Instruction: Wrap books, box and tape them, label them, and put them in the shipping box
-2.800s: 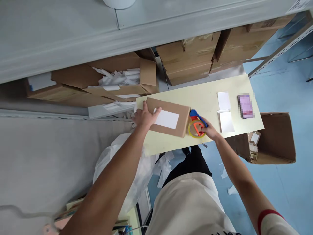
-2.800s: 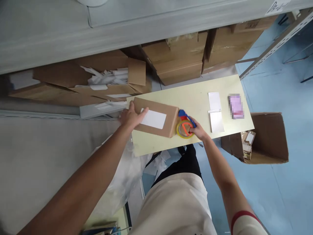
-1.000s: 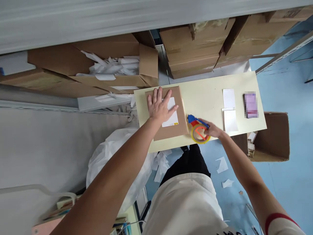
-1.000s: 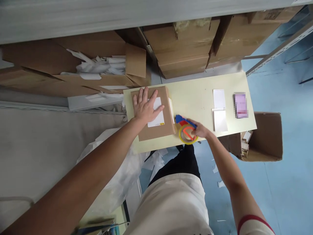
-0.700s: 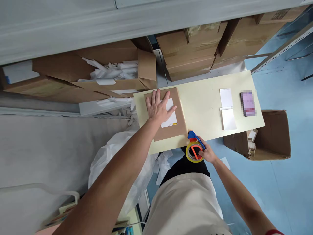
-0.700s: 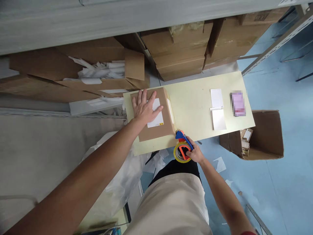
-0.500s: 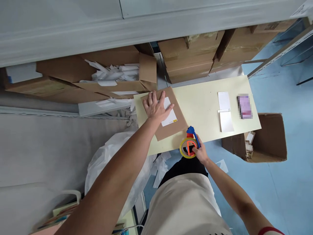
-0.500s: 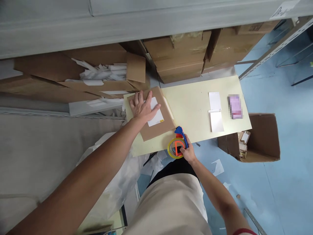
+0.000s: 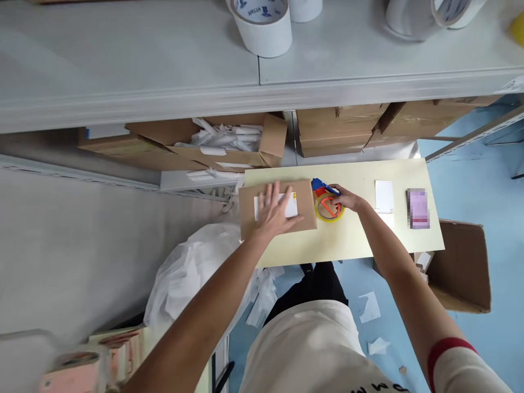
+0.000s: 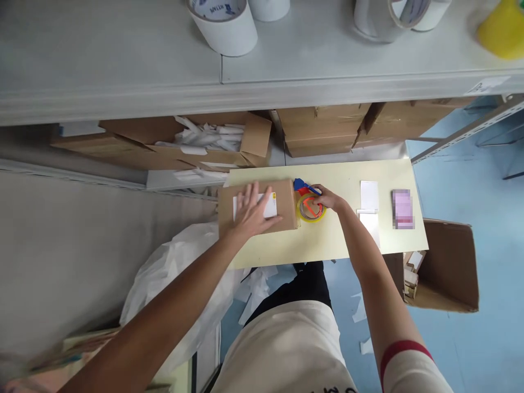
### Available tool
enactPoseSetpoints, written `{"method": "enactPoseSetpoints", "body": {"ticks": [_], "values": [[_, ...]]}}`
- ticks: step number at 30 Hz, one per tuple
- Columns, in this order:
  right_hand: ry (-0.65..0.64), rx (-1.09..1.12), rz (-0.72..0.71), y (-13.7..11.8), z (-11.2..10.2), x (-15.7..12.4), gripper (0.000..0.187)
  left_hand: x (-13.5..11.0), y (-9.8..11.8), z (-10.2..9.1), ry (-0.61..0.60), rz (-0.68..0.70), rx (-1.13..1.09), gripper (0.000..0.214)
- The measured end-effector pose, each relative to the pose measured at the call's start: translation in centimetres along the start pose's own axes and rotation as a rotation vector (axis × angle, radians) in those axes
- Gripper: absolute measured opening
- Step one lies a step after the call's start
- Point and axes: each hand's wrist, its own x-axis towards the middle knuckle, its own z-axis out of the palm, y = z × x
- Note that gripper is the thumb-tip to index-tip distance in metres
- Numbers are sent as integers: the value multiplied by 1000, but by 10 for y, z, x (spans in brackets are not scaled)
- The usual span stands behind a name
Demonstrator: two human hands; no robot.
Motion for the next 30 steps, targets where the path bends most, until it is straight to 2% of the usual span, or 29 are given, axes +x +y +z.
{"method": "enactPoseSetpoints", "body": {"ticks": [3, 8, 10, 13, 17, 22, 24, 27, 30], "values": [[-38, -53, 32, 3, 6, 7, 85, 16, 14, 4, -24, 21, -9, 100], [-60, -40, -3, 15, 3, 5, 91, 20, 16, 6, -57, -19, -23, 106], [-61, -73, 4, 23, 4, -10, 93, 19, 15, 5, -69, -12, -28, 107], [-83, -170, 46, 43, 12, -55, 96, 18, 15, 4, -58, -2, -36, 106], [-152, -410, 97, 59, 49, -113, 92, 17, 17, 5, -39, 9, -44, 104], [-89, -1059, -5, 25, 122, -123, 79, 22, 14, 5, -31, 39, -90, 101], [-120, -1155, -42, 13, 139, -130, 72, 22, 10, 2, -51, 53, -167, 97], [-5, -984, -39, 16, 143, -159, 74, 1, 4, -6, -9, 59, -410, 87], [237, -612, -130, 34, 131, -189, 82, -49, 10, -10, 266, -3, -679, 71]]}}
